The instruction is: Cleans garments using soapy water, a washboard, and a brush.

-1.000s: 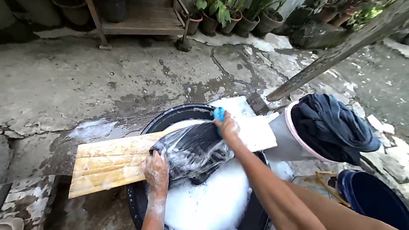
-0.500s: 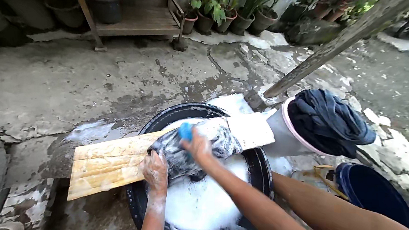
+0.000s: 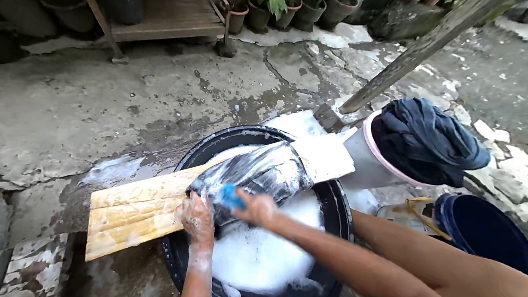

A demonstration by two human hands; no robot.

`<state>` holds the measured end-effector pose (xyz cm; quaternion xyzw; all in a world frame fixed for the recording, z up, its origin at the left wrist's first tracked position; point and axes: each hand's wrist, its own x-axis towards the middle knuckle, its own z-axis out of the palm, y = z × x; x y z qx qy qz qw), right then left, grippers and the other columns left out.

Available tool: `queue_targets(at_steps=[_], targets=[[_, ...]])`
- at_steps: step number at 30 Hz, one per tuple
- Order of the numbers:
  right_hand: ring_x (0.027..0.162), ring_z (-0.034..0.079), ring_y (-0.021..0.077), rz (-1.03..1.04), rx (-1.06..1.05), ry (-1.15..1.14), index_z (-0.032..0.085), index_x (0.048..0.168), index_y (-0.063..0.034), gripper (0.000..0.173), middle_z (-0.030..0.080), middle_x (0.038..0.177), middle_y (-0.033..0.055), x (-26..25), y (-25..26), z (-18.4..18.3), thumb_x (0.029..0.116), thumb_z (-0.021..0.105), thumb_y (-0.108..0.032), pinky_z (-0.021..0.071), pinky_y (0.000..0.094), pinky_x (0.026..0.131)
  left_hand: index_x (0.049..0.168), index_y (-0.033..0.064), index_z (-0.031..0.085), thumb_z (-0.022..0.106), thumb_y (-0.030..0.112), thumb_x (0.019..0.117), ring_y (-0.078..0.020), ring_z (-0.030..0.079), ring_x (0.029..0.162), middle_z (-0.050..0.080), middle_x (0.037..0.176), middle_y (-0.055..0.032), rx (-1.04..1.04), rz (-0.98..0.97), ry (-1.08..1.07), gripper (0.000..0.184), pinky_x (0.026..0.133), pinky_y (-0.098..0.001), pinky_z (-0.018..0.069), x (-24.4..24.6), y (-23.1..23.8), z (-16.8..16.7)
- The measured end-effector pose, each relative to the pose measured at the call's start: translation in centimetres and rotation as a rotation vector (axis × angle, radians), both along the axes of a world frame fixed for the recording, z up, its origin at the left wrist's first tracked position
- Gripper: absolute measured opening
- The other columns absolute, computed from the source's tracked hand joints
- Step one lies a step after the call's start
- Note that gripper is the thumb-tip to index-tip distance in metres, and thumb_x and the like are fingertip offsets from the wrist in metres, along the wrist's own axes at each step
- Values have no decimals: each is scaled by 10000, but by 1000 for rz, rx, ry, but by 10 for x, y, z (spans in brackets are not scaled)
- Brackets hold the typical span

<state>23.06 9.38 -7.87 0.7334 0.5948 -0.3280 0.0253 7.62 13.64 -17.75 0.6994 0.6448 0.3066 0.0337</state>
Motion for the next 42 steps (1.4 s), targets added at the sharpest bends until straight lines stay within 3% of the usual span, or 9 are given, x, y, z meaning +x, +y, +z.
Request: queue_targets(at_steps=[4,6,12,18,23,25,31,36,42], targets=[[1104,656,507,-448,132,-197,420,1546,-112,665,686,1176,298,118,42,-10,1014,603,-469,490,677,926,1095,-160,681,552,219,1029,-514,690,922,690,936,-347,-54,13,-3,405,875,-613,514,1,0,2],[1084,667,484,-595,185,-225,406,1529,-99,652,684,1167,280,117,48,-11,1012,620,-433,512,658,901,1107,-150,682,553,223,1032,-517,682,950,688,955,-347,-110,27,0,401,894,-616,505,3,1,6],[1020,687,498,46,-16,16,357,1594,-120,680,709,1088,294,-6,-3,3,1028,560,-440,509,651,889,1101,-160,680,563,199,1021,-522,686,937,693,951,-345,-75,1,-13,386,881,-625,509,-1,0,5],[1048,671,503,-565,186,-242,435,1511,-110,636,693,1126,286,132,41,-15,1010,617,-456,516,672,863,1099,-154,680,548,223,1033,-512,687,936,691,944,-341,-84,21,-2,405,898,-618,502,1,0,3],[1054,684,483,-64,-30,16,335,1596,-105,674,700,1127,295,-5,-7,-1,1044,537,-434,508,641,919,1082,-160,683,556,213,1024,-521,688,921,690,929,-347,-37,13,-6,398,872,-626,509,2,0,2],[1025,686,499,17,3,10,369,1581,-110,679,706,1097,297,8,-10,-1,1028,557,-455,505,661,889,1074,-173,675,547,205,1027,-526,686,911,685,915,-353,-15,-16,-9,401,866,-631,506,-1,-1,0],[1044,681,481,-592,165,-237,397,1535,-112,644,698,1123,272,126,34,-11,1019,599,-440,520,657,870,1085,-169,674,537,227,1041,-509,690,914,689,920,-344,-15,7,19,420,887,-614,505,-1,-1,-2],[1036,685,486,-31,-4,45,323,1595,-96,641,697,1111,297,-16,0,0,1061,511,-395,513,638,902,1109,-177,665,541,212,1038,-538,677,950,679,964,-367,-59,-8,-12,414,889,-630,506,-2,-2,5],[1062,673,508,-464,193,-160,440,1523,-116,627,691,1157,291,124,57,-13,1008,627,-421,515,688,869,1101,-168,672,537,233,1044,-511,688,937,688,945,-349,-41,3,10,427,895,-605,510,-1,-1,0]])
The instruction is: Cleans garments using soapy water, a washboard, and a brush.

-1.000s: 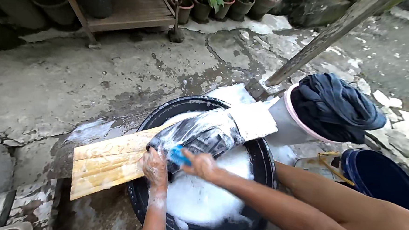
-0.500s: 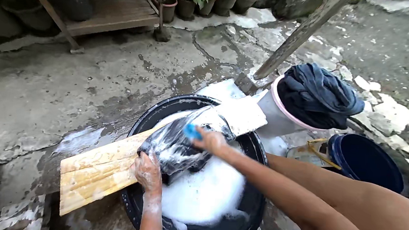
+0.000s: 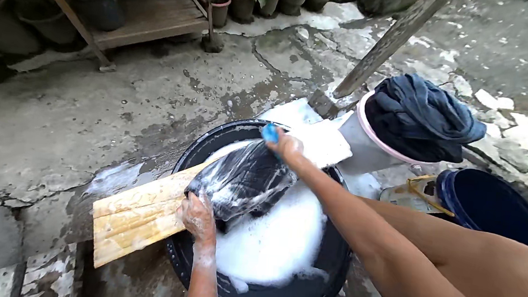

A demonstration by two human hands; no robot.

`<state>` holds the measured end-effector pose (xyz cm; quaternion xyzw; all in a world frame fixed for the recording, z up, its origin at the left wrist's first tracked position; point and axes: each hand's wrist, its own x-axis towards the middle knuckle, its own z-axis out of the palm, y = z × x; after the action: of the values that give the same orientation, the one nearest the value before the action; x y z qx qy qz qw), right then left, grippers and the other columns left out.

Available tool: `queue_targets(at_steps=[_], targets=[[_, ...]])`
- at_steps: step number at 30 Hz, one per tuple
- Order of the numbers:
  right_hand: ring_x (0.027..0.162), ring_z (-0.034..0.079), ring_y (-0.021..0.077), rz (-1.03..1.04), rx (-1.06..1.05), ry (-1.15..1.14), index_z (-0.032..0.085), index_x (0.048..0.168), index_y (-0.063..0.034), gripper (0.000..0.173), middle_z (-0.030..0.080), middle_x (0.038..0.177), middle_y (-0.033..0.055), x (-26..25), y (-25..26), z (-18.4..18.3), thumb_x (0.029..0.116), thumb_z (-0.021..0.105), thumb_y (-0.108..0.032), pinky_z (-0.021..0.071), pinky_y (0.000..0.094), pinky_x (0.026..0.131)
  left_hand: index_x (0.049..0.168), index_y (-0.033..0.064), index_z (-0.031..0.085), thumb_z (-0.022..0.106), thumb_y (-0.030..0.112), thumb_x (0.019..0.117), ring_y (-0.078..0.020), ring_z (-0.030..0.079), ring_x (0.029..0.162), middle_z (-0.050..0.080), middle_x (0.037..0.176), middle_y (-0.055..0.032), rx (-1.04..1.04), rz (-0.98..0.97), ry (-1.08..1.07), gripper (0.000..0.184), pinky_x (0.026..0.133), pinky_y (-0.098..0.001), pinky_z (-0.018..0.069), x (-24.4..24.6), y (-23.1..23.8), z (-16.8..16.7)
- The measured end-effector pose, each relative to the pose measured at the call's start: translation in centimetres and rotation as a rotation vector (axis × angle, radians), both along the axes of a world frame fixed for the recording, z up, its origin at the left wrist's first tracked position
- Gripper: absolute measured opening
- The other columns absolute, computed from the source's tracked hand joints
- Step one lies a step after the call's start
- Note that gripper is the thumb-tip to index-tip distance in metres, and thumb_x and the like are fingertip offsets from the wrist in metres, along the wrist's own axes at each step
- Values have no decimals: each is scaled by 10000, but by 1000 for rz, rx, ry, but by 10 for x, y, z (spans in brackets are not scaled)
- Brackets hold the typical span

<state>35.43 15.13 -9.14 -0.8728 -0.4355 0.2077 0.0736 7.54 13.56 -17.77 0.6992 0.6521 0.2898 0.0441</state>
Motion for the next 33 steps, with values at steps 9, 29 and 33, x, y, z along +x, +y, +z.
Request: queue_targets(at_steps=[9,29,33], targets=[[1078,667,507,476,-173,184,388,1577,-116,660,691,1153,305,-109,-53,20,1024,573,-426,490,670,918,1107,-173,673,578,195,1018,-515,694,915,693,935,-347,41,-35,-5,390,865,-608,523,-1,1,1],[1129,654,488,19,-106,203,271,1624,-122,640,670,1214,298,-79,-58,16,1068,472,-368,498,646,951,1155,-186,643,526,188,1054,-542,674,991,680,1021,-377,-14,-55,52,405,909,-645,494,3,1,11],[1042,678,503,354,-43,344,353,1580,-132,584,695,1115,297,-132,-89,7,1069,501,-372,506,665,885,1269,-172,597,473,215,1085,-540,643,1111,654,1150,-389,-205,-83,112,446,986,-641,464,-5,2,26]])
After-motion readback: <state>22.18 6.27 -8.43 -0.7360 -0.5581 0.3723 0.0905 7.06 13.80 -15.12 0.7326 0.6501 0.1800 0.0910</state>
